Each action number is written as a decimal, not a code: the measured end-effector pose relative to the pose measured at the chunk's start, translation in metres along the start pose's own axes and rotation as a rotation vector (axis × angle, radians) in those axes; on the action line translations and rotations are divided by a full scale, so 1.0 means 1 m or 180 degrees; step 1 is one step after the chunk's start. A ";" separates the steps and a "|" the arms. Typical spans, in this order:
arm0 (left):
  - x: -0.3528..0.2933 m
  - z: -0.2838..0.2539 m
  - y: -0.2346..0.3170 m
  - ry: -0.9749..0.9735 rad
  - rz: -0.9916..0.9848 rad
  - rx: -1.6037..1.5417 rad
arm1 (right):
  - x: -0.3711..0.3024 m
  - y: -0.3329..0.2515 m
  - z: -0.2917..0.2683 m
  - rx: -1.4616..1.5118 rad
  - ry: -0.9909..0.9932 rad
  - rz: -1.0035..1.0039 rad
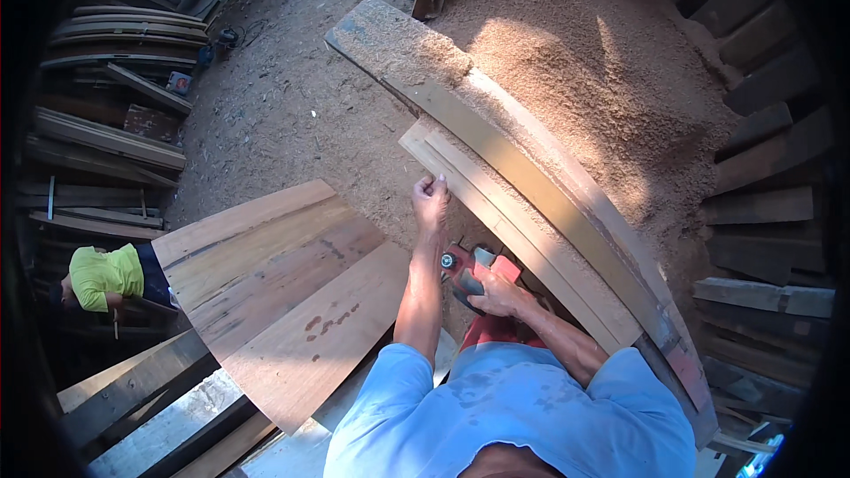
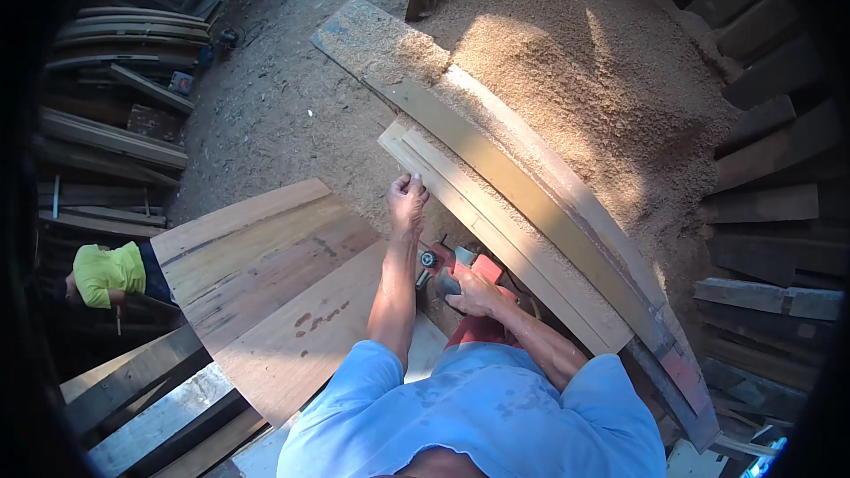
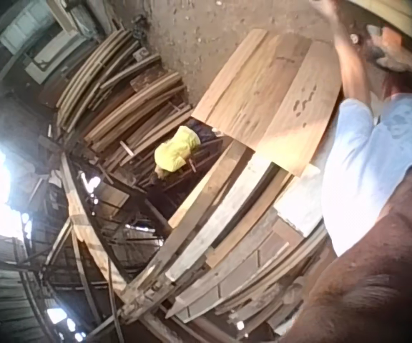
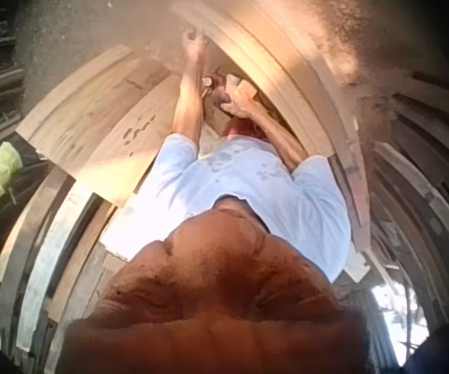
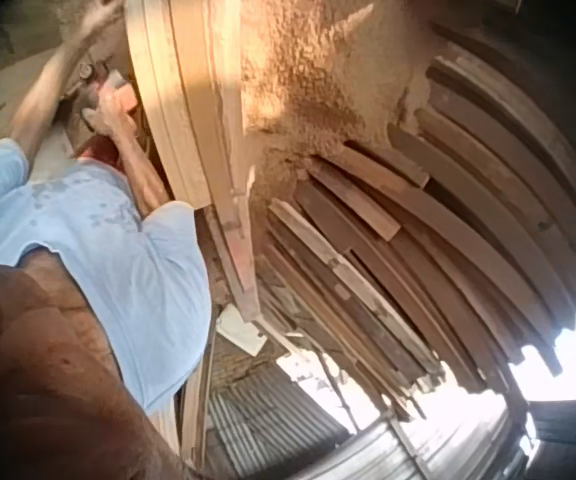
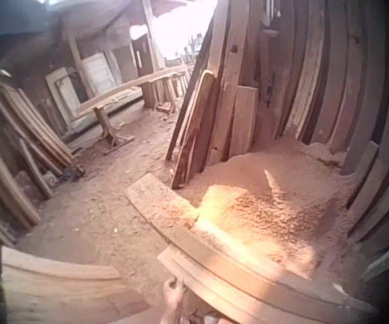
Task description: The person sands a piece of wood using a power sander, moving it back and forth along the surface. They pick up and handle different wood planks, placing them on a worktable to continue the sanding process.
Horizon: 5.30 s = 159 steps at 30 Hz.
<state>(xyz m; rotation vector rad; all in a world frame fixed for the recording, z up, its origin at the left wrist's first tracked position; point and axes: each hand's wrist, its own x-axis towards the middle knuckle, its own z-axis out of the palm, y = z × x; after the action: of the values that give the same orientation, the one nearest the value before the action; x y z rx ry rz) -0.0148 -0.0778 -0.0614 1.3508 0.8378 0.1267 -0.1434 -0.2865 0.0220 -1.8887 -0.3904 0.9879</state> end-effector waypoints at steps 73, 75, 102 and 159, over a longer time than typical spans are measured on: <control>-0.158 0.079 -0.147 0.0301 0.0191 0.0216 | -0.433 0.537 0.194 0.1588 0.3140 0.3221; -0.180 0.100 -0.138 0.0428 0.0009 0.0995 | -0.425 0.463 0.162 0.1804 0.3040 0.2980; -0.329 -0.074 -0.170 -0.0636 -0.0667 0.0123 | -0.297 0.166 -0.116 -0.1979 0.2087 0.2315; -0.554 -0.518 0.076 0.2358 0.2509 -0.0504 | -0.258 0.268 -0.173 -0.2396 0.1372 0.0202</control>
<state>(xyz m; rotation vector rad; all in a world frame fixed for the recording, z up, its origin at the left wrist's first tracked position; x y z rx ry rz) -0.6882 0.0620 0.2686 1.4244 0.8162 1.3418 -0.2068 -0.6864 -0.0437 -2.7304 -0.4840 0.4583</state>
